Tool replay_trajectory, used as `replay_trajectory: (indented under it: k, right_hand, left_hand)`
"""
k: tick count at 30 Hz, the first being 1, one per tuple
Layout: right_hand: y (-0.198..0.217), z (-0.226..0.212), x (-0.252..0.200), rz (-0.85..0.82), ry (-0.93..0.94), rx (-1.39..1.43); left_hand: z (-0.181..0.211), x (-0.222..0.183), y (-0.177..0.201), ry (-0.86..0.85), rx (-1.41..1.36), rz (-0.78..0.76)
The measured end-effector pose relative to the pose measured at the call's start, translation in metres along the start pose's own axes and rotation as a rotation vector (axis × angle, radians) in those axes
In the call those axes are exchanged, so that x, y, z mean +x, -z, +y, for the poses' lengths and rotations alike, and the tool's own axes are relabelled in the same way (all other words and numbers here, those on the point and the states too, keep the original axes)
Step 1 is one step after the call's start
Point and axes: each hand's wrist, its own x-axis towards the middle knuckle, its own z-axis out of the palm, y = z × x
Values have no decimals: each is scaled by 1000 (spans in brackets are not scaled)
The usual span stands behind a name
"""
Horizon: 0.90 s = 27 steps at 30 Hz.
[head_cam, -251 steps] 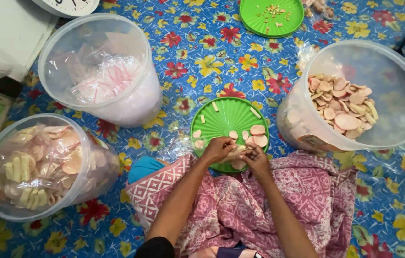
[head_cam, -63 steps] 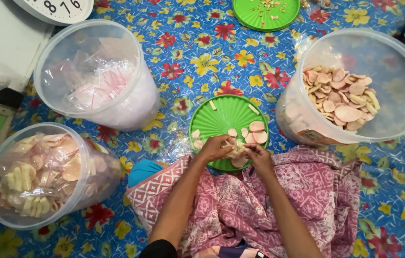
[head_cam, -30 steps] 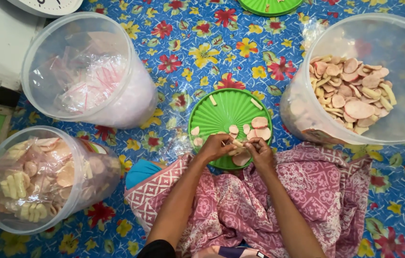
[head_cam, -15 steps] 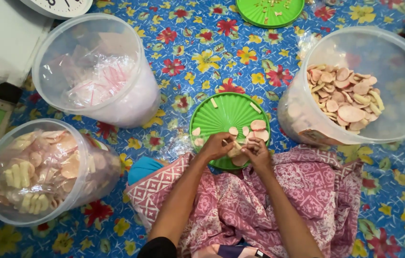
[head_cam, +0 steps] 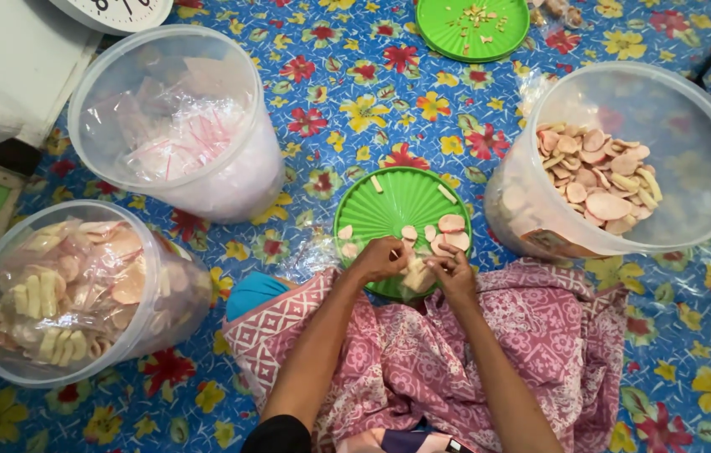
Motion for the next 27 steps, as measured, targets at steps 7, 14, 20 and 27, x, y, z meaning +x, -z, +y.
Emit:
replay_trajectory:
  k: [7,14,20,27]
  right_hand:
    - [-2,5,1,-66,-32,21]
    - [-7,-11,-1,-112,-56,66]
    - [-7,-4,4,-139,-60,88]
    - [-8,2,9,-132,-47,102]
  left_hand:
    - [20,-2,5,104,-20,-8]
    - [12,6,-2,105,-37,14]
    - [11,7,-2,186,-35,6]
    - [17,8,-2,165,-19,22]
